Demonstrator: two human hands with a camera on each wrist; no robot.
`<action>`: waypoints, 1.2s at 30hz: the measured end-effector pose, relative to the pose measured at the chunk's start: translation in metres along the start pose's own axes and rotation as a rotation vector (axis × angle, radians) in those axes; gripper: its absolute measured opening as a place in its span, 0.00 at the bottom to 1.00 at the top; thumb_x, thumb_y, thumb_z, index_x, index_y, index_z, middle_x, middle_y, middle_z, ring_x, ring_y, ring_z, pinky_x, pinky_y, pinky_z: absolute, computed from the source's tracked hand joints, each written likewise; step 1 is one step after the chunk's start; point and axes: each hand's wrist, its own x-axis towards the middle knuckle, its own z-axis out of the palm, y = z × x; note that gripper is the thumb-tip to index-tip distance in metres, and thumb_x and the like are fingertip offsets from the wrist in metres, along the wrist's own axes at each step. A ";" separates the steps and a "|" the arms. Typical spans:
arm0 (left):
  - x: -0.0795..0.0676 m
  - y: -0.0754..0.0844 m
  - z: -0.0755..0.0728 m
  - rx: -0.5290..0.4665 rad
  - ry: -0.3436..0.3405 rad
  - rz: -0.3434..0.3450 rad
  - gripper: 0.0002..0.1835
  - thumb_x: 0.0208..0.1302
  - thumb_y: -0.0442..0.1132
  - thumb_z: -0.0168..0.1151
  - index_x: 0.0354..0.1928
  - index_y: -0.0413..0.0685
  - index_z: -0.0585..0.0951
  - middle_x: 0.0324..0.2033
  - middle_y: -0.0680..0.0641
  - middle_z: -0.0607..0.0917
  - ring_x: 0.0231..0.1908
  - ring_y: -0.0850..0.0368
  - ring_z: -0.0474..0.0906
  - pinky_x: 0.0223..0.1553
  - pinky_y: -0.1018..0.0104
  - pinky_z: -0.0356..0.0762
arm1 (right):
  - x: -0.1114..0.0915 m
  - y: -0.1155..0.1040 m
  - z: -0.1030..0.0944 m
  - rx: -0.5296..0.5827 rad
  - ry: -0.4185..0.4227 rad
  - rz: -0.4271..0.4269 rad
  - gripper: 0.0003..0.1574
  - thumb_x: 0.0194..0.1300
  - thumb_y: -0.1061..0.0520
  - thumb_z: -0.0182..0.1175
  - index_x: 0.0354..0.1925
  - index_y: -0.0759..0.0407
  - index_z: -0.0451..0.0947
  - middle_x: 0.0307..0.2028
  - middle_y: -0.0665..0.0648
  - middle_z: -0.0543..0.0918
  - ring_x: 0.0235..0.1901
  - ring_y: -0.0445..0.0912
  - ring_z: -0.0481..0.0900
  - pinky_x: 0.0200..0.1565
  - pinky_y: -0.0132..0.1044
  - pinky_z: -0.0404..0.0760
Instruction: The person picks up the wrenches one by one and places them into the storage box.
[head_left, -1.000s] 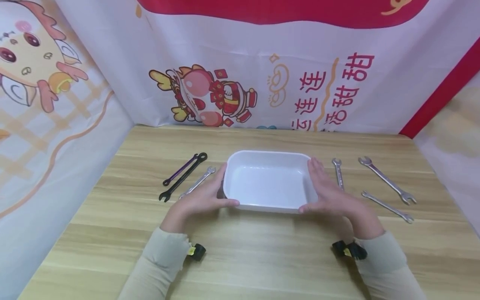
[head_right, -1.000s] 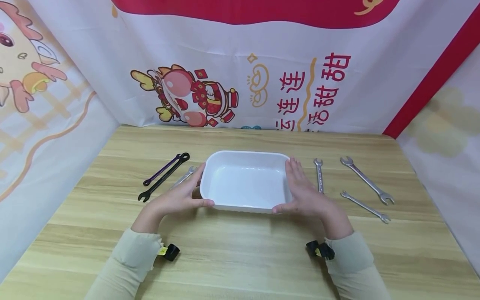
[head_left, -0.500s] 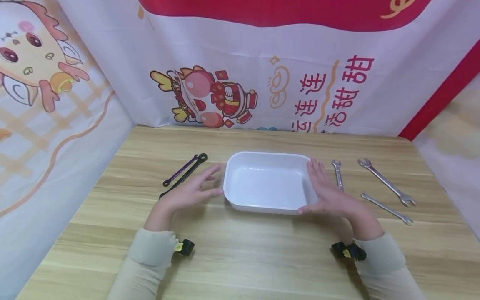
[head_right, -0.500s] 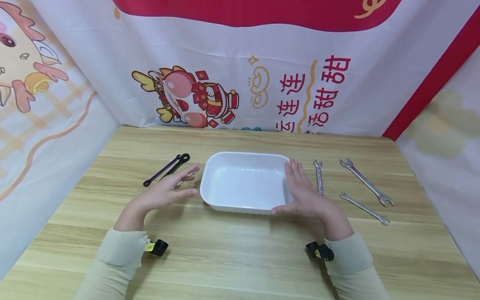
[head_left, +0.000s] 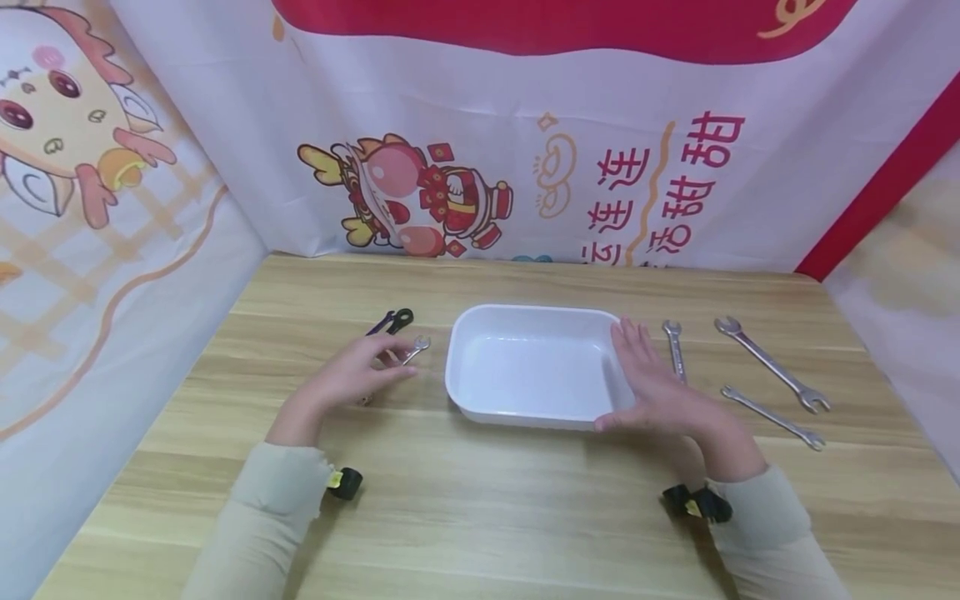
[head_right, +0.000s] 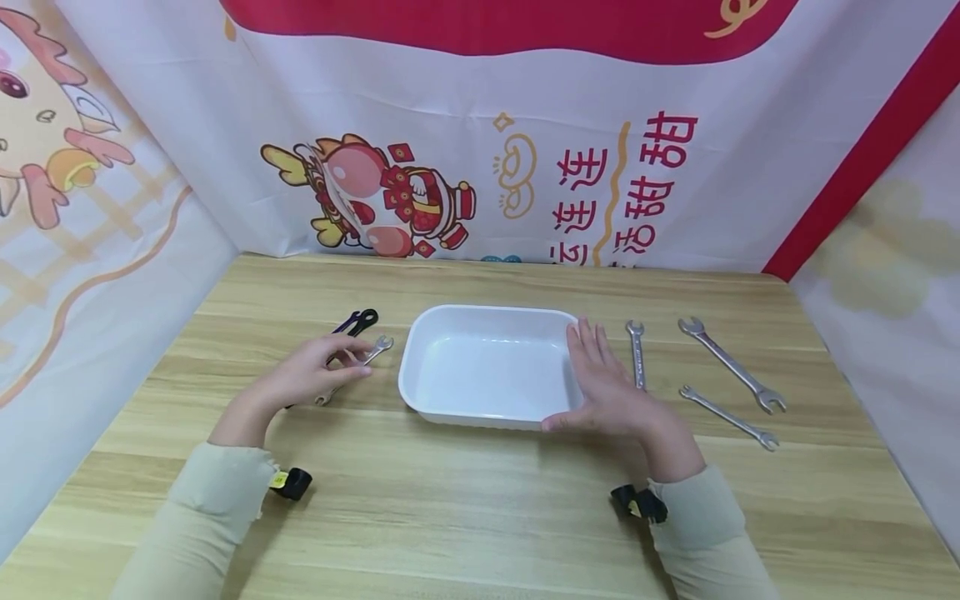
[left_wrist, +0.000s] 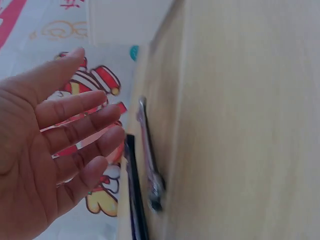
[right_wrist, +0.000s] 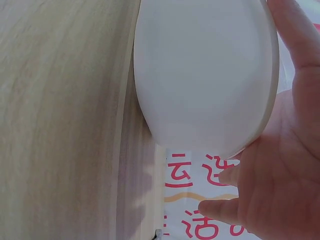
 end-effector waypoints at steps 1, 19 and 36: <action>0.001 -0.002 0.000 0.013 0.006 -0.002 0.23 0.67 0.46 0.65 0.60 0.44 0.80 0.47 0.43 0.84 0.48 0.50 0.78 0.49 0.55 0.80 | 0.000 0.000 0.000 -0.003 0.000 0.001 0.90 0.45 0.27 0.73 0.78 0.59 0.23 0.77 0.58 0.19 0.76 0.62 0.18 0.72 0.71 0.35; 0.018 -0.026 0.003 0.128 -0.005 -0.072 0.13 0.59 0.37 0.72 0.45 0.41 0.85 0.28 0.49 0.82 0.30 0.57 0.75 0.32 0.67 0.74 | 0.000 0.001 0.001 -0.020 0.004 0.007 0.89 0.45 0.26 0.73 0.78 0.59 0.24 0.77 0.59 0.20 0.76 0.64 0.19 0.71 0.71 0.35; 0.019 -0.024 0.008 0.194 -0.008 -0.103 0.06 0.52 0.32 0.71 0.32 0.43 0.83 0.27 0.48 0.84 0.29 0.56 0.77 0.34 0.65 0.76 | 0.001 0.001 0.001 -0.023 -0.002 0.016 0.90 0.44 0.26 0.73 0.78 0.59 0.24 0.77 0.59 0.20 0.76 0.65 0.21 0.71 0.71 0.34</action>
